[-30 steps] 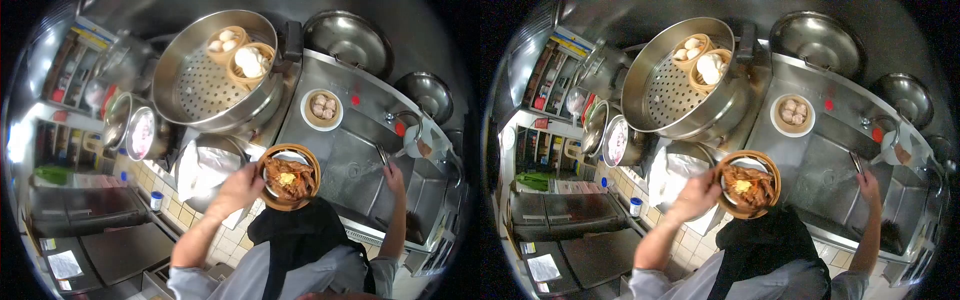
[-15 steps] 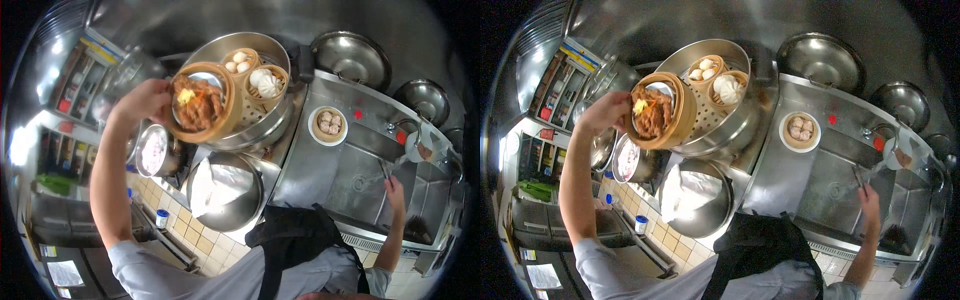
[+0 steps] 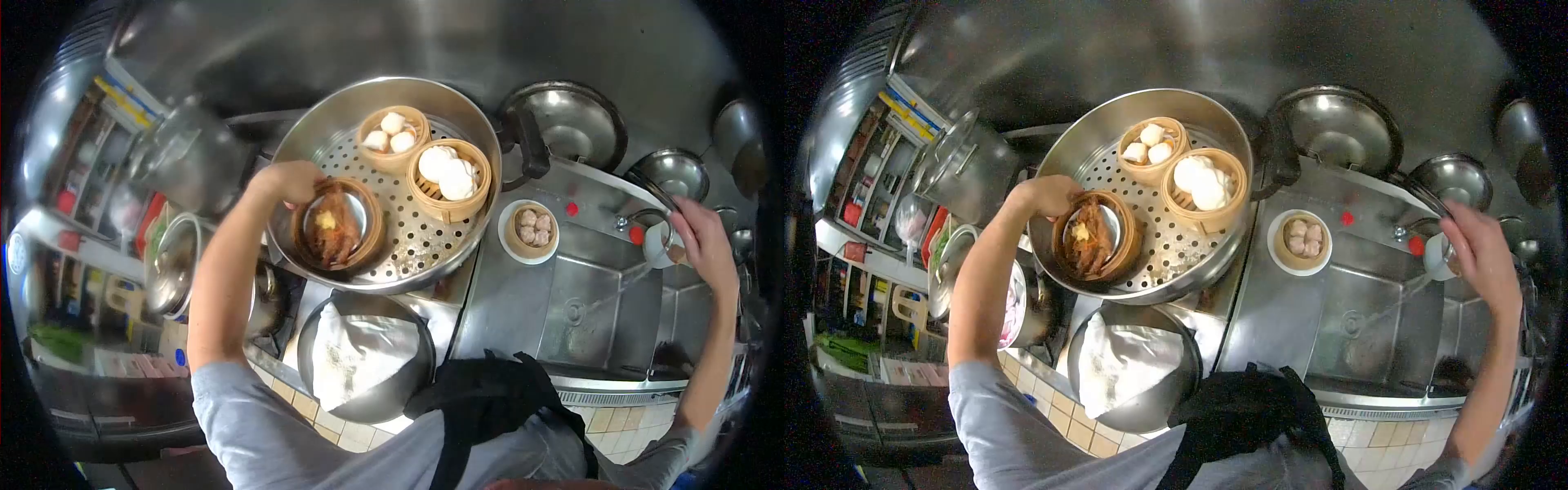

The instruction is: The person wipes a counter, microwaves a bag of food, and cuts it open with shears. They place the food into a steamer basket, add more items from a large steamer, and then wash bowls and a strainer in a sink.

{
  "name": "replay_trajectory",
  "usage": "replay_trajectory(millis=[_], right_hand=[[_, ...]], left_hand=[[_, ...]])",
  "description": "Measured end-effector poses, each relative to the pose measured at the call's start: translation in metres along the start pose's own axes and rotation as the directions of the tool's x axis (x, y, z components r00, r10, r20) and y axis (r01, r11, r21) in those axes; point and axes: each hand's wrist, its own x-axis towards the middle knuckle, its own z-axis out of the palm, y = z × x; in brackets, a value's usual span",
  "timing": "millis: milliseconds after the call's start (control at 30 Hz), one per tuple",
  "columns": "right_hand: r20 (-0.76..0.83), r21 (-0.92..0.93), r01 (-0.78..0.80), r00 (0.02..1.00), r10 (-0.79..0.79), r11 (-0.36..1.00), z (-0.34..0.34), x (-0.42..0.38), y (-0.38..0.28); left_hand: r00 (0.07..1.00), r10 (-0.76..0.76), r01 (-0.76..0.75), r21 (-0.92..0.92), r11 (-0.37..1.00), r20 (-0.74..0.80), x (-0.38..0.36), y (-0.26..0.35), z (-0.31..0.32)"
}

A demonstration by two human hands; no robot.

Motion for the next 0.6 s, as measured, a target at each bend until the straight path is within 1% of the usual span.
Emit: replay_trajectory(millis=[33,67,100,133,167,233,267,300,367,400,433,500,567,600], right_hand=[[0.075,-0.004,0.041,0.996,-0.040,0.999,-0.007,0.023,-0.022],[0.150,-0.006,0.080,0.986,-0.078,0.997,-0.011,0.042,-0.045],[0.116,-0.081,0.167,0.981,-0.157,0.983,-0.010,0.060,-0.069],[0.090,-0.155,0.250,0.967,-0.238,0.956,-0.006,0.076,-0.092],[0.094,-0.159,0.251,0.967,-0.238,0.955,-0.004,0.093,-0.114],[0.286,-0.193,0.325,0.921,-0.264,0.926,0.001,0.128,-0.153],[0.286,-0.195,0.326,0.921,-0.264,0.925,0.007,0.142,-0.168],[0.327,-0.181,0.391,0.889,-0.320,0.902,0.018,0.155,-0.181],[0.386,-0.161,0.494,0.828,-0.406,0.855,0.041,0.179,-0.202],[0.405,-0.157,0.534,0.802,-0.439,0.831,0.054,0.191,-0.212],[0.407,-0.157,0.531,0.803,-0.435,0.833,0.064,0.202,-0.223],[0.540,-0.161,0.532,0.752,-0.377,0.831,0.083,0.223,-0.246],[0.530,-0.161,0.544,0.752,-0.393,0.823,0.105,0.240,-0.258],[0.518,-0.157,0.556,0.750,-0.411,0.817,0.114,0.246,-0.263]], left_hand=[[0.998,0.052,-0.050,0.103,0.993,-0.023,0.011,-0.006,0.005],[0.991,0.128,-0.120,0.163,0.979,-0.040,0.022,-0.018,0.008],[0.989,0.138,-0.129,0.160,0.979,-0.045,0.021,-0.020,0.004],[0.977,0.136,-0.093,0.242,0.966,-0.165,0.011,-0.019,-0.001],[0.950,0.137,-0.044,0.315,0.948,-0.281,-0.004,-0.018,-0.006],[0.830,0.152,-0.103,0.121,0.987,-0.536,-0.066,0.000,-0.019],[0.735,0.170,-0.171,0.064,0.983,-0.657,-0.091,0.000,-0.015],[0.622,0.171,-0.245,0.018,0.969,-0.764,-0.114,-0.001,-0.008],[0.599,0.036,-0.305,-0.186,0.934,-0.800,-0.159,0.003,0.010],[0.604,0.025,-0.316,-0.210,0.925,-0.796,-0.174,-0.001,0.022],[0.608,0.014,-0.327,-0.234,0.915,-0.794,-0.187,-0.005,0.035],[0.669,-0.055,-0.258,-0.300,0.918,-0.742,-0.210,-0.012,0.061],[0.686,-0.100,-0.279,-0.388,0.878,-0.720,-0.225,-0.019,0.087],[0.676,-0.098,-0.320,-0.411,0.854,-0.730,-0.227,-0.027,0.103]])
